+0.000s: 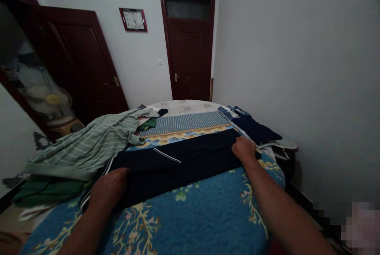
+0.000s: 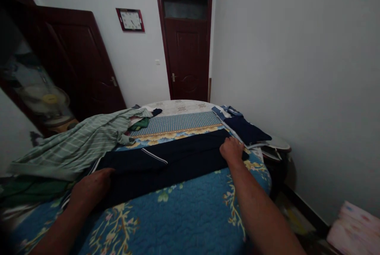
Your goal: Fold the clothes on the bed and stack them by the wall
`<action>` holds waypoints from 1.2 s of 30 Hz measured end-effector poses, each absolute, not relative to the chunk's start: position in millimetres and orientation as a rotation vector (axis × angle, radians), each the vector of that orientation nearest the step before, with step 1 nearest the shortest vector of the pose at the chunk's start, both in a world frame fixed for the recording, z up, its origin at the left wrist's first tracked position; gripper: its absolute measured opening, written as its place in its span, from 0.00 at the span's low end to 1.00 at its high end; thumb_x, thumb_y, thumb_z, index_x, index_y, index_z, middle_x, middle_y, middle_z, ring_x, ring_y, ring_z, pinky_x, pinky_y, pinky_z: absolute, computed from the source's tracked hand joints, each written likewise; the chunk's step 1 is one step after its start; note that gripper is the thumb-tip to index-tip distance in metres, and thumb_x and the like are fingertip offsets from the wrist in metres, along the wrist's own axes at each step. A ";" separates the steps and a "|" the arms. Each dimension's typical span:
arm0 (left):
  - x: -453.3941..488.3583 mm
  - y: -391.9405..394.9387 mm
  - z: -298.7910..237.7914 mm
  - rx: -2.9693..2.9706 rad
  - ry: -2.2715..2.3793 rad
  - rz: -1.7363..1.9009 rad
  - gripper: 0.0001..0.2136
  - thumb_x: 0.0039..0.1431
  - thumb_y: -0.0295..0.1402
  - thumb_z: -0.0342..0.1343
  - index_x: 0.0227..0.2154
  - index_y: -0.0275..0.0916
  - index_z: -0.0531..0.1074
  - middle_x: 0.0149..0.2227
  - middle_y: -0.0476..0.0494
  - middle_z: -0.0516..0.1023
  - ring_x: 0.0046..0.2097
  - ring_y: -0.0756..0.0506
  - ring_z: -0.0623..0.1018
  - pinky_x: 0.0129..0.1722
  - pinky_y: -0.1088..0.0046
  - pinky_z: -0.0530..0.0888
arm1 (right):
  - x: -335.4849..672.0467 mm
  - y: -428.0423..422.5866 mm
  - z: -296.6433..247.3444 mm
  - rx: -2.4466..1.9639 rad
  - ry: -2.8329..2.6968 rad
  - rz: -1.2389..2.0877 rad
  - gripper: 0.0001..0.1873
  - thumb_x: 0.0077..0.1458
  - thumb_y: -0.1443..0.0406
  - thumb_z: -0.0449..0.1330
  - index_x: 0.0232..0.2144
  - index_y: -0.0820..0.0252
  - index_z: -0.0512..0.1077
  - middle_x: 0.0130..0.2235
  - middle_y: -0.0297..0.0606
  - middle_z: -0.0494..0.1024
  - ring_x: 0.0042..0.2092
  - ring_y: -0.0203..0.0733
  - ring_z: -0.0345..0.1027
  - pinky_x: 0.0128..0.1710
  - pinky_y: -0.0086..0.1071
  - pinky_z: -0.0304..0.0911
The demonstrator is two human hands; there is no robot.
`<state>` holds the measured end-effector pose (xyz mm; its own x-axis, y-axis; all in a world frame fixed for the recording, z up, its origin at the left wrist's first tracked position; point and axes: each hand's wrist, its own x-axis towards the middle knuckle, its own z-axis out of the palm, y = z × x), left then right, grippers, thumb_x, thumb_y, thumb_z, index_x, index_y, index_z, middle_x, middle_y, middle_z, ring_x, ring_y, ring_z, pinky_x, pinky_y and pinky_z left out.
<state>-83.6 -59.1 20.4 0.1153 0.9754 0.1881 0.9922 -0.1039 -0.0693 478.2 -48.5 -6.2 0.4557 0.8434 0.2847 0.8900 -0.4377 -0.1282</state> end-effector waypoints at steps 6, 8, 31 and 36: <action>-35.3 -42.2 43.1 -2.381 -1.654 -0.500 0.26 0.67 0.32 0.44 0.61 0.38 0.79 0.64 0.35 0.81 0.63 0.37 0.81 0.66 0.58 0.75 | 462.9 -32.7 -6.5 -2.246 -1.674 -0.231 0.32 0.75 0.59 0.45 0.73 0.66 0.64 0.77 0.52 0.60 0.79 0.54 0.43 0.76 0.52 0.39; -7.4 -32.5 42.1 -2.471 -1.597 -0.548 0.26 0.71 0.35 0.43 0.65 0.37 0.75 0.66 0.35 0.79 0.65 0.38 0.79 0.67 0.59 0.74 | 458.8 -27.5 -10.9 -2.293 -1.724 -0.043 0.35 0.76 0.53 0.44 0.75 0.64 0.61 0.79 0.51 0.55 0.80 0.55 0.39 0.77 0.57 0.36; 25.8 -15.0 -30.2 -2.484 -1.742 -0.256 0.41 0.71 0.55 0.42 0.73 0.25 0.63 0.76 0.23 0.63 0.76 0.29 0.64 0.74 0.45 0.62 | 507.4 -39.8 5.2 -2.638 -1.085 -0.020 0.28 0.69 0.58 0.54 0.58 0.73 0.79 0.57 0.66 0.79 0.60 0.66 0.75 0.58 0.52 0.70; 23.2 -12.9 -31.5 -2.507 -1.729 -0.286 0.41 0.71 0.56 0.43 0.73 0.26 0.64 0.75 0.23 0.64 0.76 0.29 0.64 0.73 0.44 0.62 | 508.7 -37.4 3.7 -2.630 -1.076 -0.032 0.27 0.69 0.59 0.55 0.59 0.74 0.78 0.59 0.67 0.78 0.61 0.65 0.75 0.61 0.50 0.69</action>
